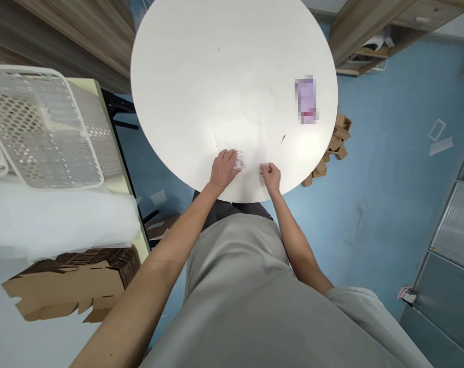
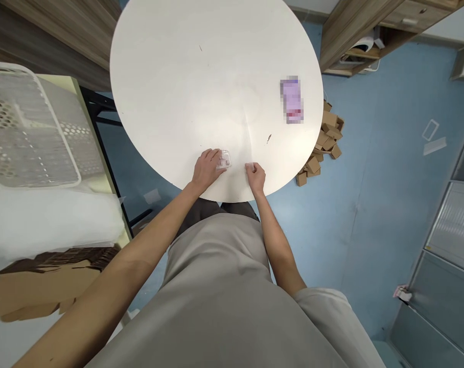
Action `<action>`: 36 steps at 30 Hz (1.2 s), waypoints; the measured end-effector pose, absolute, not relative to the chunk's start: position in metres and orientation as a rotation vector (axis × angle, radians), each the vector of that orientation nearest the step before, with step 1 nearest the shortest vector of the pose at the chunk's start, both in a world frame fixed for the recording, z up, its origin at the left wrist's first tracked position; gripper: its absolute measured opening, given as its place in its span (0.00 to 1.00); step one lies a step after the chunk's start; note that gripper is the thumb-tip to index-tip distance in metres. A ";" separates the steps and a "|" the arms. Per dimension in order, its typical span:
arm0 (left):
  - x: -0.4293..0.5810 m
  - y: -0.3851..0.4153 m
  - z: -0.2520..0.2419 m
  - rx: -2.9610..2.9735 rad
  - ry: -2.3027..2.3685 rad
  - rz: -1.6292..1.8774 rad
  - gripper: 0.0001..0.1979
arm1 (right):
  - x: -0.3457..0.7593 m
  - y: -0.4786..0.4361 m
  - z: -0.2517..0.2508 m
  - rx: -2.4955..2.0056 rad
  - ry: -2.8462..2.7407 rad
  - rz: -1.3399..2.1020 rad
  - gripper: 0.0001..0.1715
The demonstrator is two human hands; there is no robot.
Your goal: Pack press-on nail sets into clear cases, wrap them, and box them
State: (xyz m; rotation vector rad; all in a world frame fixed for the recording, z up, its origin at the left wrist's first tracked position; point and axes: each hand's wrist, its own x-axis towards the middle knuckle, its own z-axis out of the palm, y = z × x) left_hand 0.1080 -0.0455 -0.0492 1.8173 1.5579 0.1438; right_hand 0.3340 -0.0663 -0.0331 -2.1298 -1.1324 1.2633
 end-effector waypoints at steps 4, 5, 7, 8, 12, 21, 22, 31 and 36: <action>0.109 -0.045 -0.048 1.810 1.580 0.113 0.38 | 0.329 -0.070 -0.026 -2.140 -1.384 1.064 0.20; 0.109 -0.046 -0.048 1.810 1.581 0.115 0.38 | 0.327 -0.071 -0.024 -2.115 -1.439 1.021 0.18; 0.109 -0.046 -0.049 1.808 1.579 0.127 0.38 | 0.321 -0.074 -0.018 -2.047 -1.563 0.947 0.15; 0.110 -0.046 -0.049 1.803 1.576 0.134 0.38 | 0.318 -0.075 -0.015 -2.008 -1.630 0.924 0.14; 0.111 -0.048 -0.048 1.754 1.571 0.187 0.36 | 0.301 -0.077 -0.003 -1.884 -1.872 0.946 0.13; 0.094 -0.071 -0.019 1.274 1.841 0.441 0.25 | 0.269 -0.073 -0.008 -1.687 -2.288 0.997 0.14; 0.094 -0.072 -0.017 1.178 1.870 0.431 0.24 | 0.266 -0.072 -0.011 -1.667 -2.316 0.999 0.13; 0.104 -0.066 -0.035 0.905 1.989 0.350 0.10 | 0.258 -0.072 -0.021 -1.544 -2.422 1.124 0.08; 0.098 -0.066 -0.042 0.886 1.983 0.347 0.11 | 0.273 -0.067 -0.028 -1.785 -2.037 1.109 0.18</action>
